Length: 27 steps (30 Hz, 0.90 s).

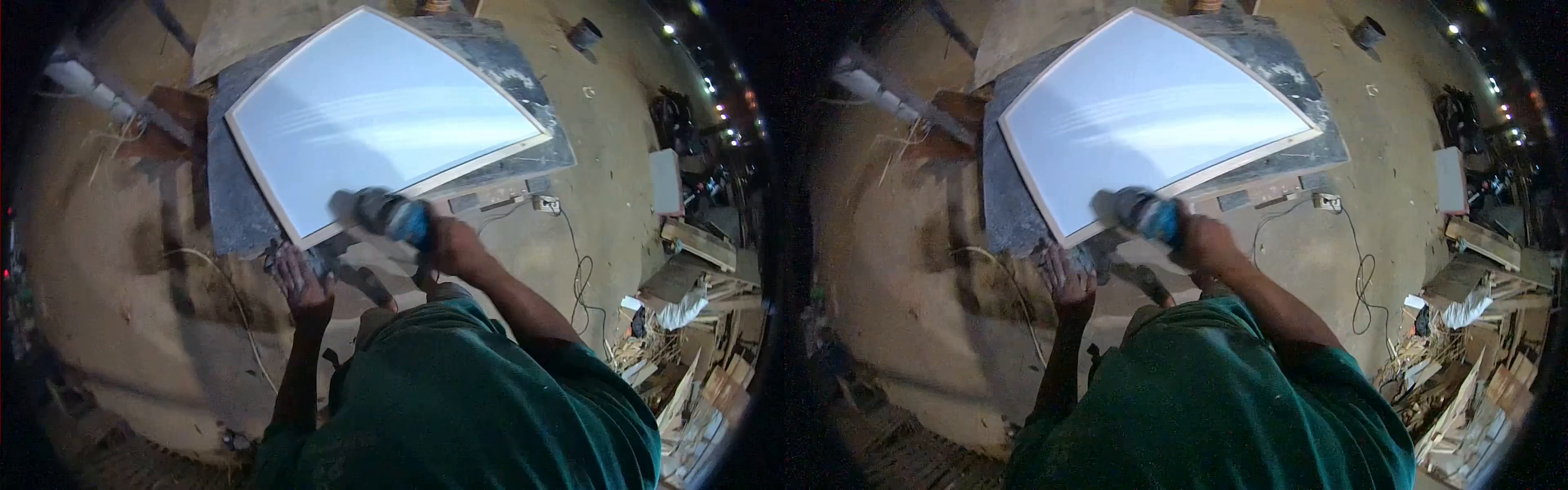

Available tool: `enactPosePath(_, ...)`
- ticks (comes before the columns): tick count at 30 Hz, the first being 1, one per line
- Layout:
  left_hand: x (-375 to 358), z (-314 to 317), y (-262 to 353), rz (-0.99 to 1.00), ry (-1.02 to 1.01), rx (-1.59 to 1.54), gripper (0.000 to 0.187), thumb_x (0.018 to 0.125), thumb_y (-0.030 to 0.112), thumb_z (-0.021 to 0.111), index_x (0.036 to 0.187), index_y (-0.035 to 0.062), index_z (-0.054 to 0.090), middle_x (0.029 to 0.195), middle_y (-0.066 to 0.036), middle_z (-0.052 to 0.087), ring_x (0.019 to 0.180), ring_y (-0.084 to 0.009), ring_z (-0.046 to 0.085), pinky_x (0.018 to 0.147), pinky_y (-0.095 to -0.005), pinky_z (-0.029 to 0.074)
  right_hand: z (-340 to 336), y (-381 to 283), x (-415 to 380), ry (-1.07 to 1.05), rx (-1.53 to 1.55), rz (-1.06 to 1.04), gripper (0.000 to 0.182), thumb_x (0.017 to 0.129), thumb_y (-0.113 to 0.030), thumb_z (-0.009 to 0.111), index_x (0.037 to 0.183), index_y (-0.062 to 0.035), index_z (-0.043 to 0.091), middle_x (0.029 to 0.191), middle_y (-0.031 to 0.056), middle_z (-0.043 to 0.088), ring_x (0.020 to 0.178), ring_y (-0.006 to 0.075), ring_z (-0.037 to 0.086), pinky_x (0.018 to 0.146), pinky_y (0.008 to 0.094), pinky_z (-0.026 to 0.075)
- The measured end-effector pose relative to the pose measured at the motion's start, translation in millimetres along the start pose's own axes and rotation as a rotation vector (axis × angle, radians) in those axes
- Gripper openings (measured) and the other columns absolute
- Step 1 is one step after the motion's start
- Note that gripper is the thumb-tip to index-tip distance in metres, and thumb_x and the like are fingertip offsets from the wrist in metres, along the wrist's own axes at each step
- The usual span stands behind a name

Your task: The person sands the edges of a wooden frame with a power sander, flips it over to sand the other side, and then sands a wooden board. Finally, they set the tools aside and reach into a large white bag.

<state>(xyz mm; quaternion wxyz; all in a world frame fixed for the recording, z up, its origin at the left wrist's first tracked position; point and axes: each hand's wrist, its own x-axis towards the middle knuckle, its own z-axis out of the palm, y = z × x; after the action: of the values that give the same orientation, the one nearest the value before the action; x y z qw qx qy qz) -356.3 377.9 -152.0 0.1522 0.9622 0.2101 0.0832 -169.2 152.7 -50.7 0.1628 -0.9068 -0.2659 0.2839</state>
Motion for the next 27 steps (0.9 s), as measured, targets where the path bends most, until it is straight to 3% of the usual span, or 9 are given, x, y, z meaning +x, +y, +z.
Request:
enactPosePath(4, 3, 1, 4, -0.021, 0.014, 0.071, 0.078, 0.082, 0.039, 0.050, 0.142, -0.0020, 0.019, 0.150, -0.018, 0.015, 0.139, -0.0332, 0.011, 0.110, -0.0525, 0.004, -7, -14, -3, 0.010, -0.023, -0.071, 0.082, 0.068, -0.023, 0.072, 0.134, -0.0040, 0.029, 0.087, 0.0196, 0.064, 0.076, 0.0336, 0.064, 0.066, 0.0424, 0.054)
enactPosePath(7, 5, -1, 13, -0.061, 0.010, 0.155, 0.077, 0.085, 0.043, 0.045, 0.142, -0.0017, 0.019, 0.150, -0.017, 0.015, 0.139, -0.0328, 0.012, 0.110, -0.0531, 0.005, -22, 23, -3, 0.043, 0.009, -0.031, 0.083, 0.067, -0.021, 0.072, 0.135, -0.0045, 0.027, 0.085, 0.0186, 0.065, 0.074, 0.0343, 0.065, 0.063, 0.0427, 0.054)
enactPosePath(9, 7, 2, 18, -0.073, 0.013, 0.192, 0.076, 0.087, 0.046, 0.041, 0.142, -0.0016, 0.019, 0.150, -0.017, 0.016, 0.139, -0.0328, 0.013, 0.110, -0.0536, 0.006, -44, 46, -13, 0.055, -0.035, 0.021, 0.082, 0.067, -0.021, 0.072, 0.135, -0.0038, 0.029, 0.089, 0.0191, 0.065, 0.080, 0.0331, 0.065, 0.067, 0.0420, 0.054)
enactPosePath(11, 5, 11, 20, -0.062, 0.081, 0.188, 0.075, 0.090, 0.051, 0.032, 0.142, -0.0015, 0.021, 0.149, -0.018, 0.018, 0.138, -0.0340, 0.015, 0.108, -0.0554, 0.008, -59, 84, -15, 0.149, 0.127, 0.126, 0.078, 0.065, -0.020, 0.076, 0.128, -0.0028, 0.034, 0.095, 0.0231, 0.063, 0.088, 0.0352, 0.063, 0.072, 0.0432, 0.052)
enactPosePath(14, 7, 22, 26, -0.077, 0.109, 0.174, 0.076, 0.091, 0.055, 0.026, 0.141, -0.0028, 0.022, 0.148, -0.020, 0.019, 0.137, -0.0356, 0.017, 0.107, -0.0568, 0.010, -85, 138, -13, 0.238, 0.207, 0.250, 0.075, 0.058, -0.016, 0.076, 0.124, -0.0018, 0.042, 0.102, 0.0215, 0.063, 0.097, 0.0333, 0.061, 0.081, 0.0408, 0.050)
enactPosePath(18, 14, 17, 46, -0.129, 0.070, 0.300, 0.080, 0.089, 0.056, 0.033, 0.140, -0.0052, 0.022, 0.147, -0.021, 0.020, 0.137, -0.0365, 0.018, 0.107, -0.0572, 0.010, -114, 232, -4, 0.374, 0.099, 0.208, 0.076, 0.061, -0.018, 0.077, 0.126, -0.0012, 0.041, 0.106, 0.0217, 0.062, 0.097, 0.0337, 0.061, 0.079, 0.0411, 0.051)
enactPosePath(20, 18, 13, 58, -0.192, -0.042, 0.342, 0.086, 0.087, 0.058, 0.040, 0.139, -0.0071, 0.020, 0.147, -0.023, 0.019, 0.137, -0.0365, 0.017, 0.107, -0.0567, 0.010, -136, 254, -9, 0.438, 0.163, 0.294, 0.067, 0.059, -0.016, 0.076, 0.118, 0.0000, 0.048, 0.102, 0.0190, 0.063, 0.097, 0.0314, 0.061, 0.080, 0.0393, 0.050)
enactPosePath(23, 23, 26, 64, -0.211, -0.021, 0.331, 0.090, 0.084, 0.058, 0.046, 0.139, -0.0076, 0.019, 0.147, -0.025, 0.017, 0.137, -0.0382, 0.014, 0.108, -0.0555, 0.009, -146, 288, -13, 0.431, 0.269, 0.269, 0.067, 0.060, -0.016, 0.076, 0.119, -0.0006, 0.049, 0.102, 0.0187, 0.063, 0.097, 0.0300, 0.060, 0.082, 0.0391, 0.050)
enactPosePath(27, 31, 37, 73, -0.168, 0.051, 0.316, 0.090, 0.085, 0.058, 0.046, 0.140, -0.0074, 0.017, 0.146, -0.027, 0.016, 0.137, -0.0404, 0.012, 0.109, -0.0540, 0.009, -129, 254, -21, 0.352, 0.155, 0.275, 0.079, 0.066, -0.021, 0.076, 0.132, -0.0026, 0.038, 0.102, 0.0214, 0.062, 0.097, 0.0298, 0.061, 0.082, 0.0418, 0.050)
